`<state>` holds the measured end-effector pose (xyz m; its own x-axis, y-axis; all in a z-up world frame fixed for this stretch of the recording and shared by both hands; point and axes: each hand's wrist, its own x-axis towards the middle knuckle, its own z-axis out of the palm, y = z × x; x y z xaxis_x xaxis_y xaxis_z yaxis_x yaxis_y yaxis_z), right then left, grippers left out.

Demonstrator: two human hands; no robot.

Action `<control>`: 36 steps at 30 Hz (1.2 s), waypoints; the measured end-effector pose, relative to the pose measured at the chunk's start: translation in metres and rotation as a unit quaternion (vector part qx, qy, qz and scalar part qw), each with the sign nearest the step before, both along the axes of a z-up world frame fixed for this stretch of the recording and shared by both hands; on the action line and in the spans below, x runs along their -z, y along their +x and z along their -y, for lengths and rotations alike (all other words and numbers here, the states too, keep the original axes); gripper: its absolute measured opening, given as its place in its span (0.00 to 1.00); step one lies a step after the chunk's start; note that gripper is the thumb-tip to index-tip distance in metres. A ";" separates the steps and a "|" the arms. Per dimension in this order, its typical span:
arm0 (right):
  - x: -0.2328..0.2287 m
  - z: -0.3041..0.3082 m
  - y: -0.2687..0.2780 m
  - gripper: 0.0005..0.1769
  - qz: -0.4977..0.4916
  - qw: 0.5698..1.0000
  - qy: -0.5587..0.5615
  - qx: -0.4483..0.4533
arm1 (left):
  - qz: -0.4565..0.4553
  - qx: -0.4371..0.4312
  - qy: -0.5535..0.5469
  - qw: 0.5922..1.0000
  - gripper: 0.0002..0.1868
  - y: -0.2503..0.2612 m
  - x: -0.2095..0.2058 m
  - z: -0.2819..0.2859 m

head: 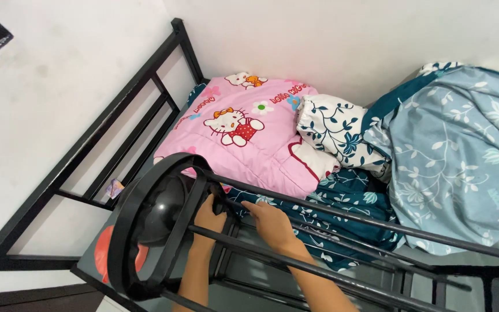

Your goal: Assembling a multi-tier black plastic and metal shoe rack on the floor.

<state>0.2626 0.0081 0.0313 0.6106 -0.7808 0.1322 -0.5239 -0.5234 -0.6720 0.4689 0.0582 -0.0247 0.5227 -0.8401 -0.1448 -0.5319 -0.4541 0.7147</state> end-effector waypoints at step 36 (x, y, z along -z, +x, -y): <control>-0.065 -0.083 -0.286 0.31 -0.024 0.977 -0.066 0.203 | 0.319 0.031 -0.067 0.945 0.47 -0.031 -0.027 -0.026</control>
<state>-0.0238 0.0908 0.0963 0.2625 -0.9377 0.2276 -0.7352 -0.3472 -0.5822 0.4381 0.0841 0.0022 0.4178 -0.8600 0.2929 -0.8960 -0.3368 0.2893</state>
